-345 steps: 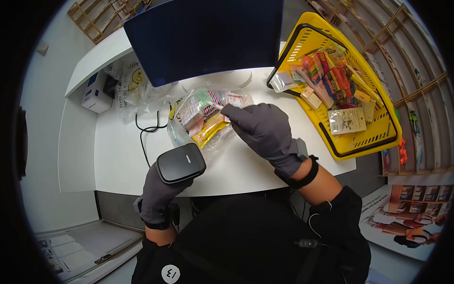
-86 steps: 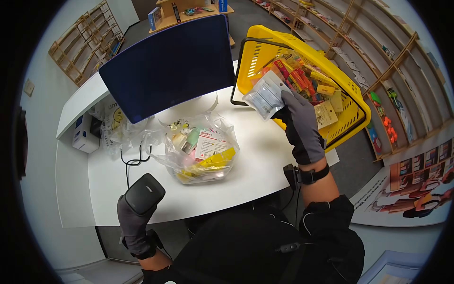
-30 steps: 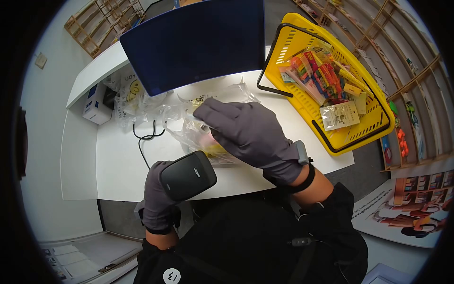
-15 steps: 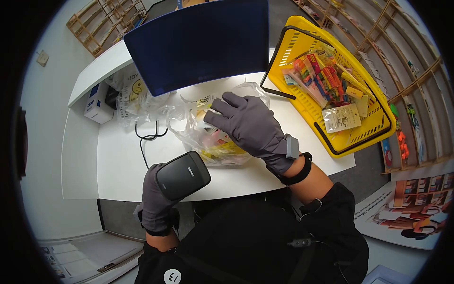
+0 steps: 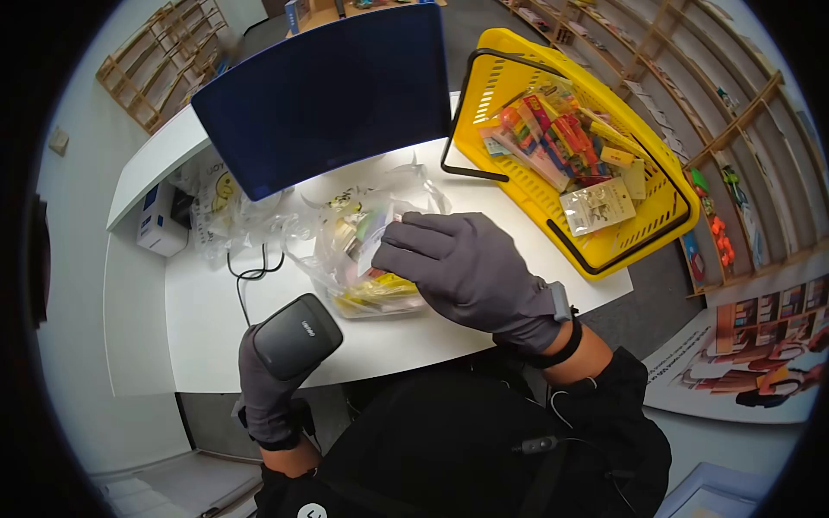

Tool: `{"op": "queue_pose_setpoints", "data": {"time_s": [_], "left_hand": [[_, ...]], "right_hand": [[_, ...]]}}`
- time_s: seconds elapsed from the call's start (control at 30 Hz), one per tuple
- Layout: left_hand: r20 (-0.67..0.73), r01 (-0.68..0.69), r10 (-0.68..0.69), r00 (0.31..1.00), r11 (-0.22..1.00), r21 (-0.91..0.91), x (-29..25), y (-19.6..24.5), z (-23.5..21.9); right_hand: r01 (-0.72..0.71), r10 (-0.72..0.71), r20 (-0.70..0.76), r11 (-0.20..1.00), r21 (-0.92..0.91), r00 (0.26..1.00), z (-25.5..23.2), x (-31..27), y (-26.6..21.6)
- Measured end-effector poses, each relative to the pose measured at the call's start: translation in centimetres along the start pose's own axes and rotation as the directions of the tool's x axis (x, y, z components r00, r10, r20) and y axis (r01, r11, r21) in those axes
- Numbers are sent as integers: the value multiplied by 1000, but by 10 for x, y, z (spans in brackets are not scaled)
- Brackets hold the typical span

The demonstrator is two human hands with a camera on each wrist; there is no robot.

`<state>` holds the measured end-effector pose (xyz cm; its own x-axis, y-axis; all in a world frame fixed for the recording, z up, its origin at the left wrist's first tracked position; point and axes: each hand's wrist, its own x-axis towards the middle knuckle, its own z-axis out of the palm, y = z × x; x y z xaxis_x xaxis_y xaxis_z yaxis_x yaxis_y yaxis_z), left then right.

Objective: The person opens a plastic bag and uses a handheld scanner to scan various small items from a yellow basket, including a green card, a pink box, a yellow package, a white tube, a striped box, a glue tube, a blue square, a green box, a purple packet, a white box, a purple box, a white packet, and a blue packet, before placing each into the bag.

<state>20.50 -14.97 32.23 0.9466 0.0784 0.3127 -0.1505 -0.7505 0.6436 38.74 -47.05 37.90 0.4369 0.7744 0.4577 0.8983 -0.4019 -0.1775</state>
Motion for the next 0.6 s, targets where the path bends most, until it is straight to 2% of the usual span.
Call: {"op": "queue_pose_setpoints", "data": {"time_s": [0.03, 0.1, 0.13, 0.17, 0.23, 0.27, 0.3, 0.33, 0.37, 0.47, 0.5, 0.6], "left_hand": [[-36, 70, -71, 997, 997, -24, -7, -10, 2], [-61, 129, -132, 989, 990, -56, -10, -13, 6], [-71, 147, -153, 986, 986, -82, -9, -10, 5], [-79, 163, -172, 982, 980, -110, -6, -7, 4], [-76, 164, -177, 981, 975, -149, -4, -6, 4], [-28, 158, -163, 986, 979, -127, -6, -9, 1], [18, 153, -152, 988, 983, -104, -8, -12, -2], [61, 147, -143, 988, 986, -79, -9, -15, -2], [63, 139, -134, 989, 987, -86, -9, -17, -1], [84, 146, -142, 986, 989, -39, -10, -20, 2], [91, 142, -138, 986, 989, -40, -9, -19, 3], [27, 149, -148, 989, 987, -59, -8, -16, 5]], "right_hand": [[-11, 13, -65, 999, 37, 998, -10, -6, 9], [-21, 43, -196, 994, 112, 980, -30, -18, 30], [-214, 222, -140, 974, 72, 965, -36, -23, 42], [-398, 398, -96, 917, 20, 913, -39, -30, 58], [-531, 478, -235, 792, -300, 846, -20, -75, 111], [-541, 486, -242, 781, -311, 840, -23, -84, 122], [-742, 754, -166, 537, -401, 636, -27, -90, 130], [-832, 931, -124, 240, -500, 343, -29, -97, 137], [-833, 932, -132, 231, -502, 338, -26, -107, 144], [-759, 834, -404, 27, -651, 376, -15, -130, 158], [-760, 836, -406, 20, -650, 369, -13, -133, 161], [-859, 968, -250, -104, -501, 29, -12, -113, 160]]}}
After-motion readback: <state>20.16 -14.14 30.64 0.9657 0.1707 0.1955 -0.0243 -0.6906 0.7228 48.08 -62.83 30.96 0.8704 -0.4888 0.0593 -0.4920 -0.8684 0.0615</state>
